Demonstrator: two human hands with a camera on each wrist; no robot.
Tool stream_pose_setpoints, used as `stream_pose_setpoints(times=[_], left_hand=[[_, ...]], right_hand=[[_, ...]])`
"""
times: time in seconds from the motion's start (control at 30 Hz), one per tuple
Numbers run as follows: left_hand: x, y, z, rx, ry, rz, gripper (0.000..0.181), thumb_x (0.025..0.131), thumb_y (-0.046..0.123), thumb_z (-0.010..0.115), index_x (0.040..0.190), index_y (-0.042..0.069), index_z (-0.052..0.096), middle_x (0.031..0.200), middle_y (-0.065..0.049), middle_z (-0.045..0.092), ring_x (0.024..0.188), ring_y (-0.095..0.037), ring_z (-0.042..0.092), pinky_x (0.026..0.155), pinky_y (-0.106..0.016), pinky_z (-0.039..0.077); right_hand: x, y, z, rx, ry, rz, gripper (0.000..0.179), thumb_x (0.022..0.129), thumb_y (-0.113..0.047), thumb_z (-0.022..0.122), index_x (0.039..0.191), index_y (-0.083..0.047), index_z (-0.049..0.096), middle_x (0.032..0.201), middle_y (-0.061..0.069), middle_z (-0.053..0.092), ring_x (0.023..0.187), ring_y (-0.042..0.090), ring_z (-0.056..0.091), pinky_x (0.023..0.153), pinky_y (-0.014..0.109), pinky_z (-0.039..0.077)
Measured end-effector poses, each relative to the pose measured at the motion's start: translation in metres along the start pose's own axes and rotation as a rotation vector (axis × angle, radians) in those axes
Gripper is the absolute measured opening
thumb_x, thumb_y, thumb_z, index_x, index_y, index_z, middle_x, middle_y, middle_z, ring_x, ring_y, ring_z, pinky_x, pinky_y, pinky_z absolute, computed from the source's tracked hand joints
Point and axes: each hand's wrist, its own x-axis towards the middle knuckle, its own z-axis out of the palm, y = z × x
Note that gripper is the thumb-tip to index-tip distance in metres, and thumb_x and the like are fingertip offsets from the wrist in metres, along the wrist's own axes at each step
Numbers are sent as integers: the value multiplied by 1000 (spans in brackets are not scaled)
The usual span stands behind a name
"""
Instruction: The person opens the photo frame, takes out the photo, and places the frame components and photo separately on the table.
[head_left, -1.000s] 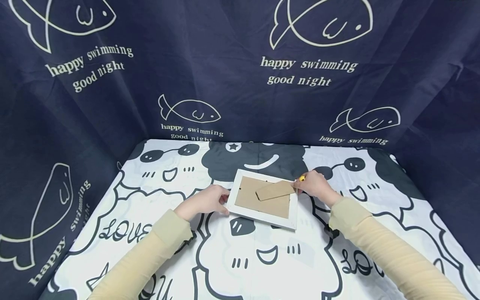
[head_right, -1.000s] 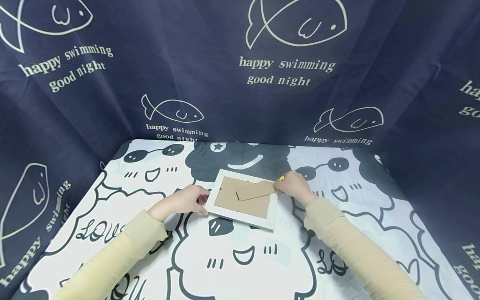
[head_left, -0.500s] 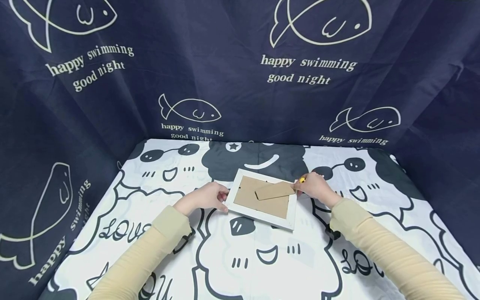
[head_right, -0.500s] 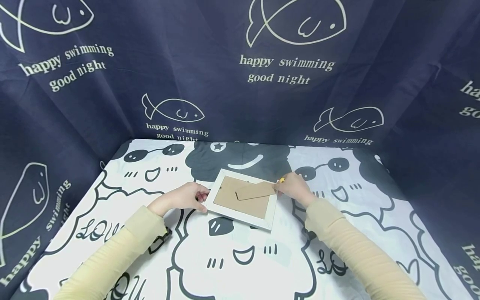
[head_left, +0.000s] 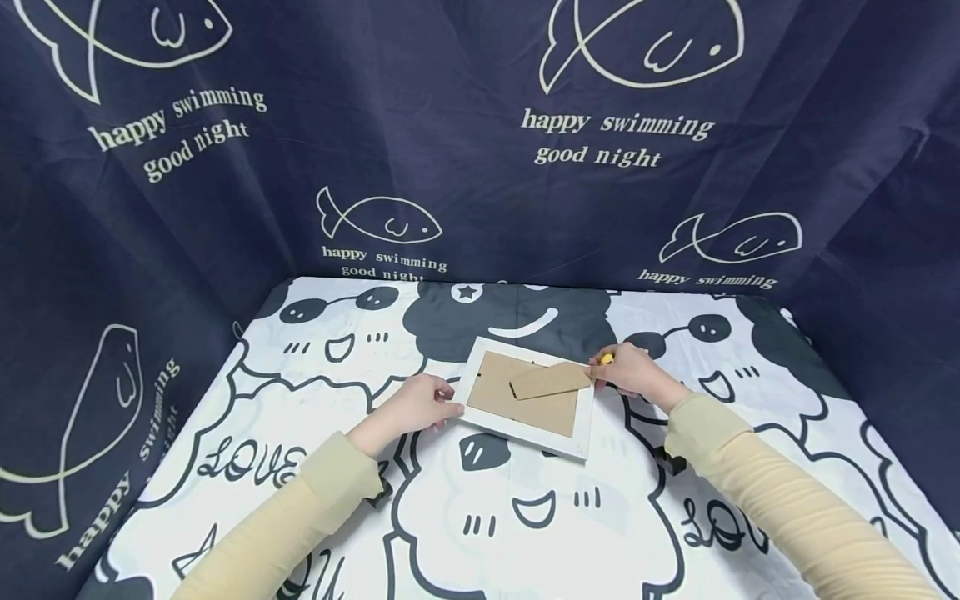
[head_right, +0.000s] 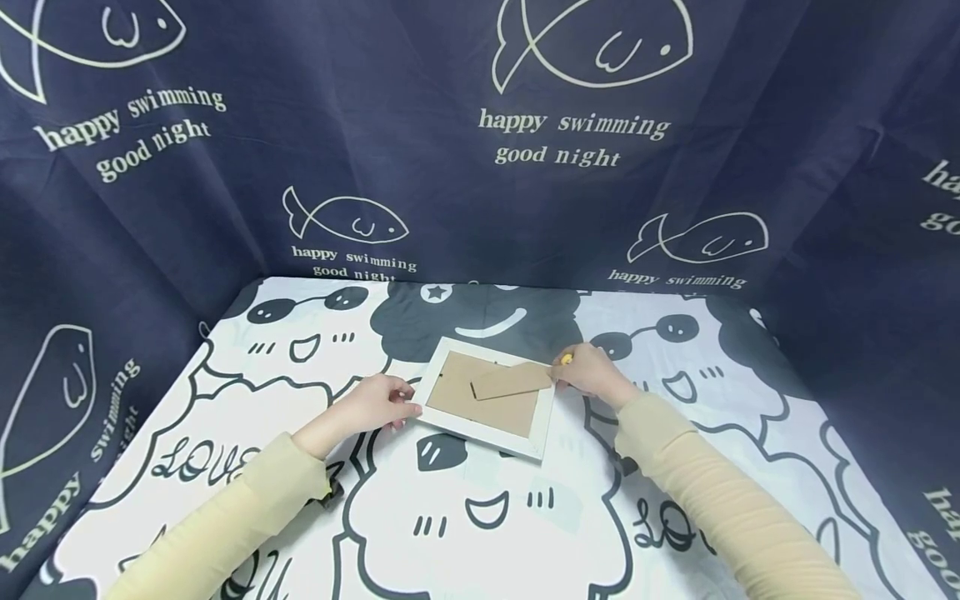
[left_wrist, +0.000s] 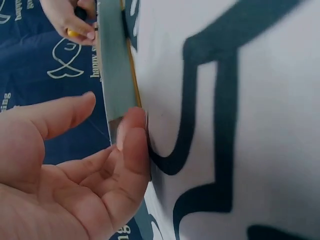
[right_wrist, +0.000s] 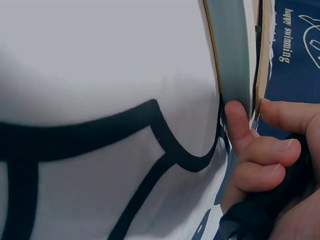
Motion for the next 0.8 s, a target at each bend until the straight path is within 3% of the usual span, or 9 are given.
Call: stream_pose_setpoints(times=[0.17,0.6,0.8], left_hand=[[-5,2,4,22,22,-21,35,86,24,68,109,-3,64,61,-2,60,50,-13,58,49,-23,43],[-4,-2,9,-130,37,-47,20,87,13,67,99,-3,64,60,-3,63,49,-13,63,48,-24,48],[-4,-4,10,-143,32,-28,18,87,12,66,97,-3,63,60,-3,63,49,-13,63,48,-25,50]], right_hand=[[4,2,1,5,-15,-5,35,88,-24,62,109,4,63,67,4,70,33,3,34,38,22,32],[1,-1,1,1,-3,13,29,89,-25,62,99,2,65,67,2,68,35,4,34,39,22,33],[2,-1,2,-1,5,21,26,89,-25,62,95,0,65,69,3,68,35,4,35,39,22,33]])
